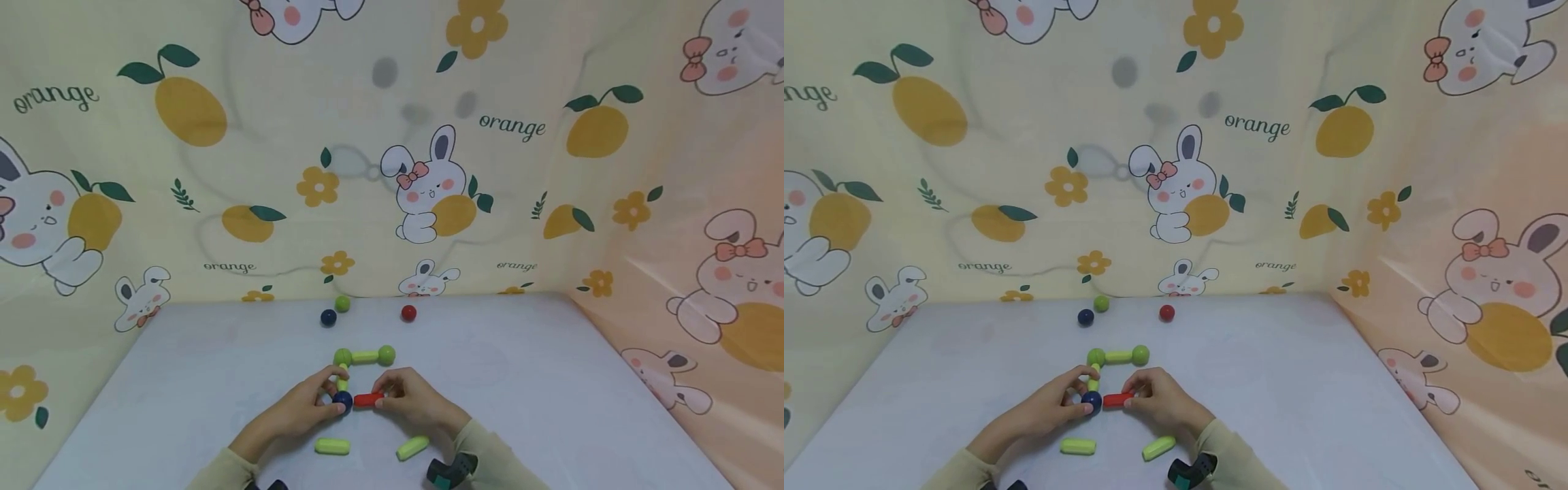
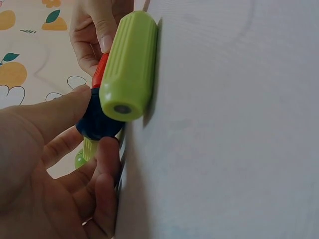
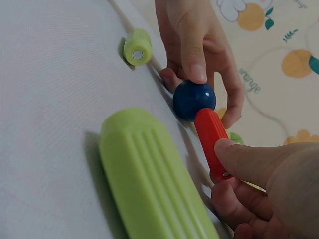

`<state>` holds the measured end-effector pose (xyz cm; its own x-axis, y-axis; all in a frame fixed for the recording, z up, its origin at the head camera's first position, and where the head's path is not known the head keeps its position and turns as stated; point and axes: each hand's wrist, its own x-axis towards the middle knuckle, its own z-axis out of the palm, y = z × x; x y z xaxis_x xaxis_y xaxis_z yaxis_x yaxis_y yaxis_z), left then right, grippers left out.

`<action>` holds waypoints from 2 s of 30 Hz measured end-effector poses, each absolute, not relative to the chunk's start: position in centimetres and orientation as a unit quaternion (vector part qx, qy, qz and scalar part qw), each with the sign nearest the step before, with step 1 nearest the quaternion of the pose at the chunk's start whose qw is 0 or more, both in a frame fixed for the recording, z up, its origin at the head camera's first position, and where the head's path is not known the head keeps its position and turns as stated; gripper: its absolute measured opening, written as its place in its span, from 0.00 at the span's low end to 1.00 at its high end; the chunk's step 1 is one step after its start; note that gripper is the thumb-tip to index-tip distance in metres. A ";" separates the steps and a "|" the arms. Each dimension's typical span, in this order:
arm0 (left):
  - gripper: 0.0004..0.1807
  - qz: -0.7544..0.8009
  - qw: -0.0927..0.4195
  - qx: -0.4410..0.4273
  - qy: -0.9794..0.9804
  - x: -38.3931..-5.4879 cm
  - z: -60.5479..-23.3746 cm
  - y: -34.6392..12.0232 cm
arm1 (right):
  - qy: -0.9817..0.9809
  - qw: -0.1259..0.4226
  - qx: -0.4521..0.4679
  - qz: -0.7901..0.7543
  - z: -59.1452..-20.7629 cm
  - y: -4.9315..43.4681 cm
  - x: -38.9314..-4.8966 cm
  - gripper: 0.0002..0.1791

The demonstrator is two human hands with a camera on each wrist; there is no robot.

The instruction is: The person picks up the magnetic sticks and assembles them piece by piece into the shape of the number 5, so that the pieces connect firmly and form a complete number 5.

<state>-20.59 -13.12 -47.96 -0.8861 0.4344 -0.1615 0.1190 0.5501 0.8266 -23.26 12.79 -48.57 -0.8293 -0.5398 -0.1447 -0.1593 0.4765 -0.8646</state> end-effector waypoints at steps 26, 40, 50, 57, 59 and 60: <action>0.26 0.448 0.173 0.174 0.860 -20.8 -47.9 -13.2 | 0.836 0.211 -0.204 -0.464 -48.6 12.5 -23.2 0.08; 0.26 0.450 0.181 0.165 0.859 -20.8 -48.0 -13.3 | 0.829 0.210 -0.211 -0.474 -48.4 12.5 -23.1 0.09; 0.26 0.452 0.182 0.164 0.858 -20.8 -47.9 -13.5 | 0.833 0.211 -0.212 -0.466 -48.7 12.7 -23.3 0.11; 0.26 0.454 0.178 0.175 0.855 -20.8 -48.0 -13.5 | 0.824 0.211 -0.229 -0.474 -48.9 12.9 -23.6 0.09; 0.26 0.455 0.179 0.174 0.855 -20.8 -48.0 -13.5 | 0.820 0.220 -0.224 -0.479 -48.9 13.1 -23.8 0.10; 0.26 0.456 0.179 0.173 0.855 -20.8 -48.1 -13.5 | 0.818 0.224 -0.223 -0.481 -48.8 13.2 -23.9 0.11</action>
<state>-20.79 -13.47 -48.06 -0.8766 0.4578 -0.1483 0.1322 0.5254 0.8405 -23.88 13.18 -48.80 -0.8004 -0.5800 -0.1511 -0.1503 0.4383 -0.8862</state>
